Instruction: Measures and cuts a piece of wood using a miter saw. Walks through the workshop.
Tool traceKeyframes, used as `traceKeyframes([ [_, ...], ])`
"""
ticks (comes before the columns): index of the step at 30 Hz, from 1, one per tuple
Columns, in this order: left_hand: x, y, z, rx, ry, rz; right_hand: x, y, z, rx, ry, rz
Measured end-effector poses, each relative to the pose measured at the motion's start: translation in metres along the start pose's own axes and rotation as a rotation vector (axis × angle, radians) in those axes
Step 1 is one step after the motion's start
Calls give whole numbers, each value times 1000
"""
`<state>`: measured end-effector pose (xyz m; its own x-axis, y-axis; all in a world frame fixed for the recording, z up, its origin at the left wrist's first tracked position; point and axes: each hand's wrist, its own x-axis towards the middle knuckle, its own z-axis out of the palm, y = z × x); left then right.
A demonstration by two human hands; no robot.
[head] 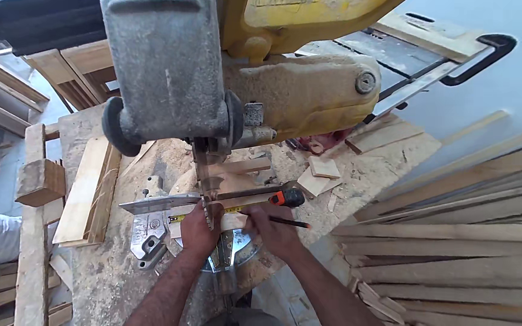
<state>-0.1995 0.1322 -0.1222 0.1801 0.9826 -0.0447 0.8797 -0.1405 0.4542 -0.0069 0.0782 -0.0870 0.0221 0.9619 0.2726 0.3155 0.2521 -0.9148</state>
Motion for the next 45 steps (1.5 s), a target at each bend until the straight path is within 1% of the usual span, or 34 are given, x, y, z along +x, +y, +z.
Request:
traceKeyframes([
  [2,-1,-2,4,-21,45,19,8,6,8,-32,-82,208],
  [3,0,-3,5,-27,50,20,12,8,9,-69,-124,282],
  [4,0,-3,6,-31,55,23,16,10,9,-104,-155,307],
  [6,-2,-5,10,-35,92,45,19,20,8,-122,-182,268],
  [10,-3,-13,22,-61,247,146,19,30,9,-51,-120,204],
  [13,-3,-16,25,-60,272,153,16,33,8,-4,-102,142],
  [16,-2,-19,31,-51,324,178,16,33,8,-52,-139,150],
  [21,-2,-21,31,-40,315,178,17,36,10,-109,-180,115],
  [23,-2,-19,29,-40,322,186,18,35,10,-117,-195,126],
  [36,-3,-15,24,-38,332,204,19,41,13,-74,-184,61],
  [40,-5,-10,20,-32,324,211,19,40,12,-67,-200,82],
  [45,-3,-12,23,-34,366,238,19,42,12,-52,-199,66],
])
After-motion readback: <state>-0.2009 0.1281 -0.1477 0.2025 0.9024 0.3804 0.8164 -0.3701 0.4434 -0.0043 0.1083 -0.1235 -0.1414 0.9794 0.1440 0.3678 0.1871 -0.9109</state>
